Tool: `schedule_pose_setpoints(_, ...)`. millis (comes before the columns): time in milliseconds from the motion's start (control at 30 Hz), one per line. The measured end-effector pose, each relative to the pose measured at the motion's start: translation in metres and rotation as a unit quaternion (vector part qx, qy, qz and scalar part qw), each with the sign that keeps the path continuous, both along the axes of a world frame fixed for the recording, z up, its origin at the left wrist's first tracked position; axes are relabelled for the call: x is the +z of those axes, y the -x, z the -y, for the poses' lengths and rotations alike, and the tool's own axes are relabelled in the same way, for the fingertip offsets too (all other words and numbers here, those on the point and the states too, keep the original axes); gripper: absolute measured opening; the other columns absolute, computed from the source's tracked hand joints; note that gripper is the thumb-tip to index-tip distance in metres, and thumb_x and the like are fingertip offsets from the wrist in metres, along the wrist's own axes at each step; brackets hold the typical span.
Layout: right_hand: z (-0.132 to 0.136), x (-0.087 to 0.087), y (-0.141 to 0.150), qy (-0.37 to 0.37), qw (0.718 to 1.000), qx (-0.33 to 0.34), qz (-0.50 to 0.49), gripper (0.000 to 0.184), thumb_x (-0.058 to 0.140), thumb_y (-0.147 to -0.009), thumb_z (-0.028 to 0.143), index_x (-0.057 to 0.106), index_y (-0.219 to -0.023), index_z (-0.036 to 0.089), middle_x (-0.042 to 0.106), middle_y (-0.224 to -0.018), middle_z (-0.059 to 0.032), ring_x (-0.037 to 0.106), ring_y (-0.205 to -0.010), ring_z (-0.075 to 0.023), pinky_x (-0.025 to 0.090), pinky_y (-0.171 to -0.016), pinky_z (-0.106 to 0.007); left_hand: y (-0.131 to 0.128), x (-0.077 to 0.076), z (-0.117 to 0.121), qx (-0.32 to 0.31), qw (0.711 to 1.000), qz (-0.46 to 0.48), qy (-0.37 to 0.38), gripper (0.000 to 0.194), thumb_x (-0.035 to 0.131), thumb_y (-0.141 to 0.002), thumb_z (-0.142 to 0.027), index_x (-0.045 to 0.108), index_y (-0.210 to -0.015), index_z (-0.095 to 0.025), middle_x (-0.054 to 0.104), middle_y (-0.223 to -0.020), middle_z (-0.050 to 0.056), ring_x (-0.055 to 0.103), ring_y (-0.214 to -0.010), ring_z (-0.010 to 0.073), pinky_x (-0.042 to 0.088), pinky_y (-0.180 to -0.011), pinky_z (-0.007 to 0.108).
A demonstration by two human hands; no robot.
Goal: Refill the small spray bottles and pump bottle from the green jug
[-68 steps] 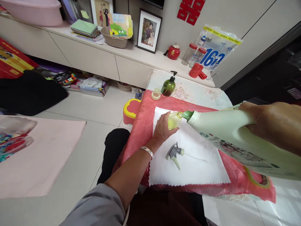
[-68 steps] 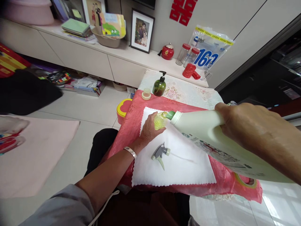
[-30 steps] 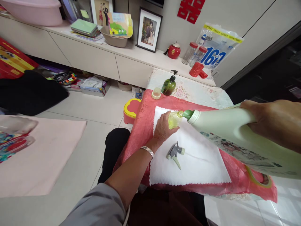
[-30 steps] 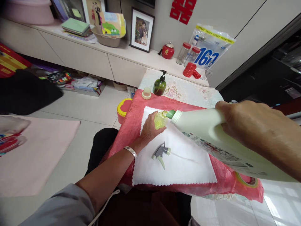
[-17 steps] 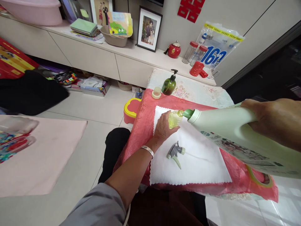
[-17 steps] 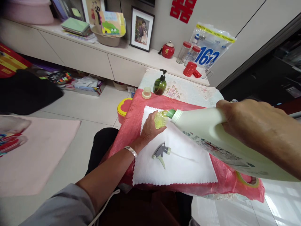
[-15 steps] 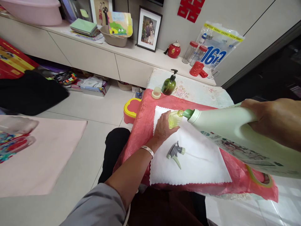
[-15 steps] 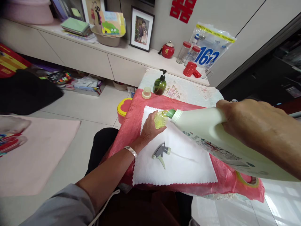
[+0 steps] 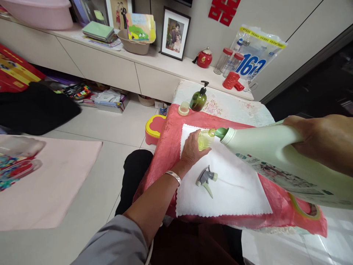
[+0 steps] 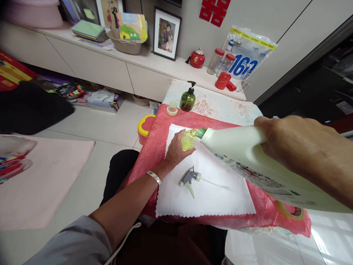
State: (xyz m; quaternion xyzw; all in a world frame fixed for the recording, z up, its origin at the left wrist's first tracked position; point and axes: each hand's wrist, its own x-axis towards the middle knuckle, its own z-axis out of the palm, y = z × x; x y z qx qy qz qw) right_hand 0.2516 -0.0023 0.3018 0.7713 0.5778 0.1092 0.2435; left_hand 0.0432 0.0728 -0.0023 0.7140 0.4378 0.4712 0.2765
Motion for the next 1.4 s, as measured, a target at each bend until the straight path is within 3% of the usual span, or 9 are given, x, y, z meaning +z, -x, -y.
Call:
schedule_pose_setpoints(167, -0.001, 0.003, 0.016, 0.042, 0.997, -0.041, 0.041, 0.033, 0.058, -0.076, 0.039, 0.066, -0.108, 0.035, 0.063, -0.072, -0.0040, 0.061, -0.055, -0.0241, 0.043, -0.051, -0.035, 0.000, 0.001, 0.000, 0.001, 1.000, 0.002, -0.001, 0.095, 0.088, -0.070, -0.037, 0.034, -0.148, -0.022, 0.057, -0.135, 0.015, 0.060, -0.129, 0.0350, 0.050, -0.110, 0.050)
schedule_pose_setpoints(367, -0.002, 0.004, 0.022, 0.048, 0.996, -0.072, 0.029, 0.038, 0.056, -0.076, 0.038, 0.064, -0.113, 0.039, 0.065, -0.075, -0.0049, 0.065, -0.063, -0.0285, 0.040, -0.053, -0.035, 0.000, 0.003, 0.000, 0.003, 1.000, -0.001, 0.008, 0.095, 0.088, -0.070, -0.036, 0.034, -0.147, -0.022, 0.058, -0.135, 0.014, 0.060, -0.128, 0.0349, 0.051, -0.109, 0.050)
schedule_pose_setpoints(533, -0.002, 0.007, 0.029, 0.047, 0.996, -0.062, 0.035, 0.041, 0.057, -0.075, 0.036, 0.065, -0.116, 0.038, 0.066, -0.084, -0.0083, 0.066, -0.073, -0.0320, 0.040, -0.057, -0.035, 0.000, 0.004, -0.001, -0.004, 1.000, 0.000, 0.010, 0.098, 0.090, -0.068, -0.035, 0.033, -0.147, -0.024, 0.058, -0.135, 0.013, 0.060, -0.128, 0.0349, 0.051, -0.108, 0.050)
schedule_pose_setpoints(800, -0.005, 0.005, 0.022, 0.044, 0.995, -0.064, 0.060, 0.046, 0.057, -0.076, 0.042, 0.063, -0.122, 0.040, 0.064, -0.083, -0.0072, 0.063, -0.068, -0.0293, 0.042, -0.055, -0.036, 0.001, 0.004, -0.002, -0.009, 1.000, -0.004, 0.015, 0.098, 0.091, -0.067, -0.036, 0.034, -0.146, -0.023, 0.058, -0.135, 0.014, 0.060, -0.127, 0.0349, 0.051, -0.107, 0.050)
schedule_pose_setpoints(1100, -0.008, 0.014, 0.046, 0.051, 0.992, -0.105, 0.039, 0.053, 0.058, -0.077, 0.033, 0.061, -0.129, 0.042, 0.069, -0.091, -0.0084, 0.064, -0.063, -0.0273, 0.038, -0.053, -0.033, 0.002, 0.007, -0.001, -0.015, 1.000, 0.001, 0.027, 0.096, 0.090, -0.068, -0.035, 0.034, -0.146, -0.023, 0.058, -0.135, 0.014, 0.060, -0.128, 0.0356, 0.051, -0.107, 0.051)
schedule_pose_setpoints(1300, -0.010, 0.015, 0.050, 0.027, 0.995, -0.090, -0.017, 0.036, 0.063, -0.071, 0.021, 0.071, -0.103, 0.036, 0.068, -0.078, -0.0042, 0.062, -0.058, -0.0216, 0.037, -0.053, -0.031, 0.000, 0.007, 0.001, -0.006, 1.000, 0.000, 0.020, 0.095, 0.089, -0.069, -0.034, 0.035, -0.146, -0.022, 0.059, -0.135, 0.014, 0.059, -0.128, 0.0352, 0.050, -0.109, 0.051)
schedule_pose_setpoints(1400, -0.011, 0.012, 0.049, 0.012, 0.991, -0.128, -0.033, 0.037, 0.070, -0.064, 0.013, 0.073, -0.095, 0.034, 0.065, -0.069, -0.0010, 0.054, -0.048, -0.0144, 0.034, -0.052, -0.030, 0.000, 0.006, 0.001, -0.003, 1.000, -0.005, 0.028, 0.094, 0.088, -0.070, -0.035, 0.035, -0.146, -0.022, 0.059, -0.134, 0.015, 0.059, -0.128, 0.0352, 0.050, -0.109, 0.050)
